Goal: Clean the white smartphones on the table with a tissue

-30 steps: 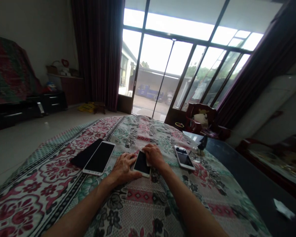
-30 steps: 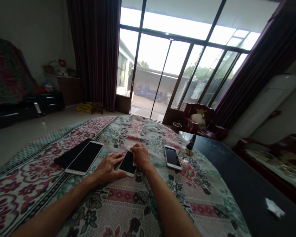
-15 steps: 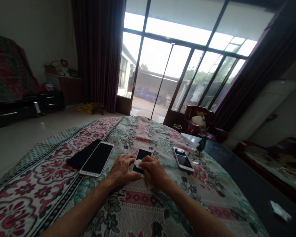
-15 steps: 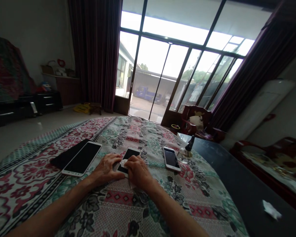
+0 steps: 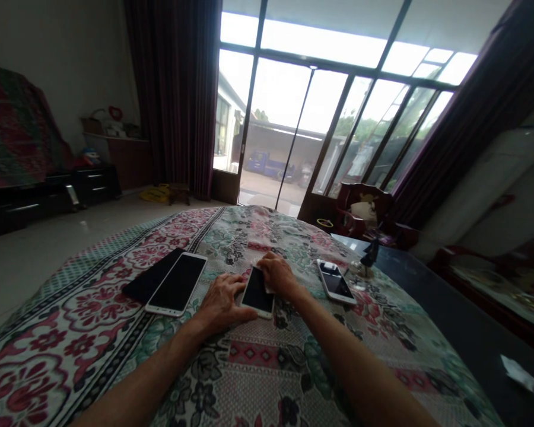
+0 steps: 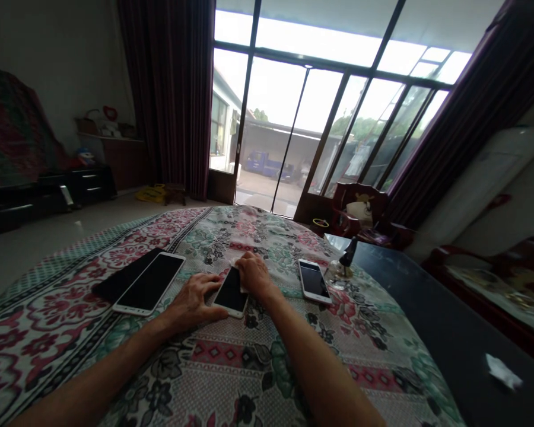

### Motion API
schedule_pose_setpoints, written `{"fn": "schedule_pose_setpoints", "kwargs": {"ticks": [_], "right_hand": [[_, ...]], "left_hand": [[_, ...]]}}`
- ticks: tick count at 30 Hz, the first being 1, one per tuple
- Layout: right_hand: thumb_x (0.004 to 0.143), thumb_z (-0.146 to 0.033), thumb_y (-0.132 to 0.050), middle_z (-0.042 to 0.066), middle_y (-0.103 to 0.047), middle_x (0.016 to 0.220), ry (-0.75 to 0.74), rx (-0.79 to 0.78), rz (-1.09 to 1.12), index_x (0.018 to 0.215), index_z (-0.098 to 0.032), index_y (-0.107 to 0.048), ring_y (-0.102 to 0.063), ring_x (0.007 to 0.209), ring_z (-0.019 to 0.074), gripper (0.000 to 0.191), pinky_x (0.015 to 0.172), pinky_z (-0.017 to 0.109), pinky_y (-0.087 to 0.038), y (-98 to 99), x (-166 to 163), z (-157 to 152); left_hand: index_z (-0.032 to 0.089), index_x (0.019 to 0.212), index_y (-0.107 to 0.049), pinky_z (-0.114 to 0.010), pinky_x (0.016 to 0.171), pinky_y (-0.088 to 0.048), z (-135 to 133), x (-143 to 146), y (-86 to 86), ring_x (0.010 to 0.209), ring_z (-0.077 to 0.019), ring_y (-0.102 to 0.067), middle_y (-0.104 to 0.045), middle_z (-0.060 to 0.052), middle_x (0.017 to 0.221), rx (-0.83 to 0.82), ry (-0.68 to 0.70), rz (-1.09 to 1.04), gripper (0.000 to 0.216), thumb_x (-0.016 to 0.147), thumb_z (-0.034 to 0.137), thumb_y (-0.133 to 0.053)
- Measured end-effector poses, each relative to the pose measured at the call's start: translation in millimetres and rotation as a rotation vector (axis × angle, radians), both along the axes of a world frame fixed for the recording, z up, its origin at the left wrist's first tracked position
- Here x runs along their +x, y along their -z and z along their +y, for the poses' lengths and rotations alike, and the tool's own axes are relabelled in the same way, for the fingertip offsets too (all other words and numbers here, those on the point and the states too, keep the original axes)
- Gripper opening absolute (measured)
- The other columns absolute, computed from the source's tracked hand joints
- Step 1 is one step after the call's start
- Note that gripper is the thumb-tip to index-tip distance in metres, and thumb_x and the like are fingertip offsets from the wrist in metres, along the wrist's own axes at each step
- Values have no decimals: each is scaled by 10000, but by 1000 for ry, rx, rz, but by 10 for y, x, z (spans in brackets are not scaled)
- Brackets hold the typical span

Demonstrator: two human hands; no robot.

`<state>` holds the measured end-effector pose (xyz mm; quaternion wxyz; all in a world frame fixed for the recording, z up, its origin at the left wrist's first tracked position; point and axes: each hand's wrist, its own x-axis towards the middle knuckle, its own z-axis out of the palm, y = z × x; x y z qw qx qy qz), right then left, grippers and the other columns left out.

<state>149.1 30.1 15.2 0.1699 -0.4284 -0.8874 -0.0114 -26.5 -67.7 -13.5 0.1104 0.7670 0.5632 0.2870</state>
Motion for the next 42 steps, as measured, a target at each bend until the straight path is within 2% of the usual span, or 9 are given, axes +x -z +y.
{"fn": "schedule_pose_setpoints", "kwargs": {"ticks": [3,9,15,19,23,27,33,37,42], "right_hand": [[902,-156,-471,58,-635,989,-22,-1,-11,932,-211,-714,-538,918,178,252,853,278,-381,-9,-23,-79],[854,-113,-494,50,-636,980,-188,-19,12,952,-205,-699,-518,937,183,245,874,298,-383,5,46,-452],[802,-95,-522,56,-628,1003,-340,-67,74,966,-192,-688,-514,909,174,252,847,301,-403,30,127,-764],[813,-105,-520,47,-628,1004,-386,-73,97,951,-200,-689,-514,897,166,238,840,295,-402,33,125,-824],[817,-102,-522,48,-634,998,-339,-57,88,954,-203,-694,-517,910,169,242,857,302,-395,45,124,-662],[873,-122,-489,44,-646,989,-205,-40,78,957,-216,-705,-534,933,171,250,886,307,-388,33,147,-352],[869,-95,-496,50,-650,1007,-44,-10,78,968,-210,-709,-552,972,174,261,895,282,-385,34,221,12],[855,-92,-495,51,-630,955,-20,3,104,945,-197,-699,-558,930,166,246,861,270,-397,63,311,11],[789,-79,-510,48,-590,880,-62,6,58,850,-187,-670,-535,864,167,203,806,284,-397,38,390,-255]], "left_hand": [[189,1136,-677,-464,1086,-329,-15,-39,-38,1247,-327,-455,-591,-96,1294,-22,35,-20,583,615,443,-739],[179,1091,-676,-443,1102,-325,-9,-125,-97,1277,-314,-442,-573,-100,1318,-89,107,-63,491,621,317,-704],[177,1078,-667,-436,1103,-325,55,-166,0,1277,-307,-441,-569,-100,1313,-84,147,-75,470,624,293,-703],[136,1114,-650,-439,1118,-301,68,-175,67,1297,-322,-414,-548,-140,1329,-65,125,-72,525,630,324,-722],[179,1156,-636,-475,1116,-297,49,-172,39,1305,-325,-403,-548,-106,1340,-77,122,-58,535,640,309,-698],[203,1160,-641,-482,1110,-302,35,-172,-16,1298,-319,-411,-547,-96,1344,-95,136,-58,524,650,315,-693],[204,1187,-627,-462,1116,-288,30,-181,-32,1319,-306,-387,-519,-102,1376,-131,121,-62,545,664,342,-694],[175,1244,-594,-445,1122,-278,25,-173,-46,1324,-299,-377,-501,-120,1391,-141,111,-58,603,677,357,-688],[205,1262,-592,-437,1121,-281,21,-165,-82,1317,-290,-387,-502,-104,1392,-150,125,-40,618,674,362,-700]]}}
